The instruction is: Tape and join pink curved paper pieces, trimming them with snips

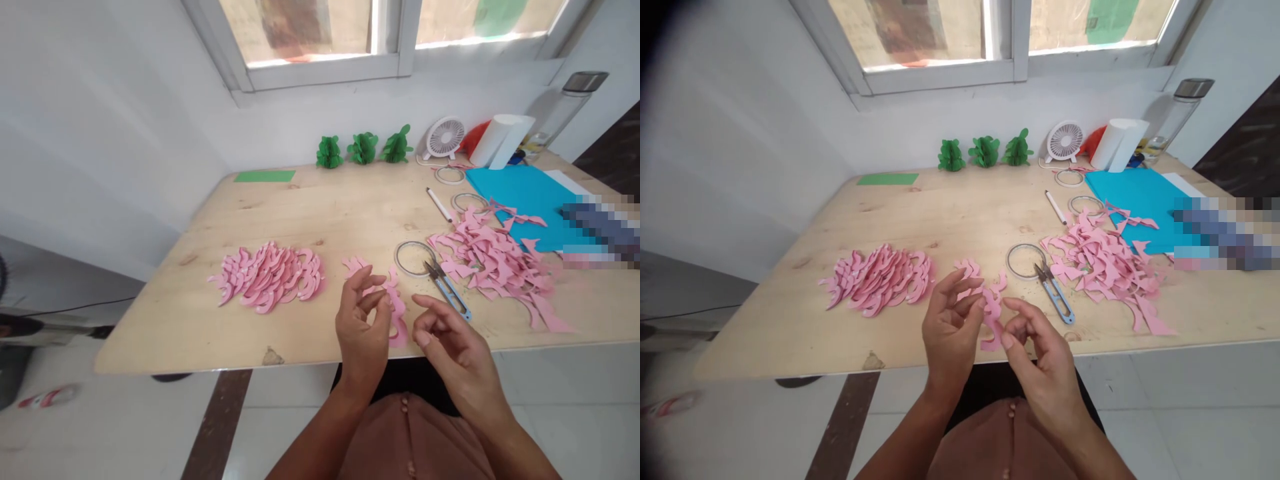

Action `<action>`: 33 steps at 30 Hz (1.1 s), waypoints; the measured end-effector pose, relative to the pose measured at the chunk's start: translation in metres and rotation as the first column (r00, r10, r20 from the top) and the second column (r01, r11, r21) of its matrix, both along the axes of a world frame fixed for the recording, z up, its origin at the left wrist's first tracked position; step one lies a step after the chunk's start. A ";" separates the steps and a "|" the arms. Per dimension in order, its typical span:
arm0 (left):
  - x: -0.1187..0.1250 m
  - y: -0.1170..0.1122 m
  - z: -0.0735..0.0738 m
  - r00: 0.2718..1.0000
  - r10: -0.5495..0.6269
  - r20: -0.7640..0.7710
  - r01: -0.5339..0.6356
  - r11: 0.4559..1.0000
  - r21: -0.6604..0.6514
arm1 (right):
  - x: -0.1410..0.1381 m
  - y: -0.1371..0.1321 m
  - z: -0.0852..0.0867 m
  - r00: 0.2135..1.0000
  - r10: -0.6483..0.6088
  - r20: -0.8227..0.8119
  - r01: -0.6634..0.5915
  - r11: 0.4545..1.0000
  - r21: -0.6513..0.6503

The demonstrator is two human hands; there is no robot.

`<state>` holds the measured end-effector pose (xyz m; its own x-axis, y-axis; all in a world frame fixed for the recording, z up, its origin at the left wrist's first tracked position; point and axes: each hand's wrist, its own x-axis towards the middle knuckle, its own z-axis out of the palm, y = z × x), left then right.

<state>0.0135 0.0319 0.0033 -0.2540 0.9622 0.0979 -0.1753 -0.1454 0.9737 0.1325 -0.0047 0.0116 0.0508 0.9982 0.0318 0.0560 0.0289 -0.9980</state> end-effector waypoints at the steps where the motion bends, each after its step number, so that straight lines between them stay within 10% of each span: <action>1: 0.000 -0.001 0.000 1.000 -0.003 -0.017 0.004 1.000 0.016 | -0.001 0.000 0.001 1.000 0.028 -0.007 -0.028 1.000 -0.009; 33: 0.002 -0.009 -0.002 0.957 0.058 -0.285 0.002 0.978 0.206 | -0.007 0.000 0.000 0.986 0.056 -0.158 -0.081 0.985 -0.155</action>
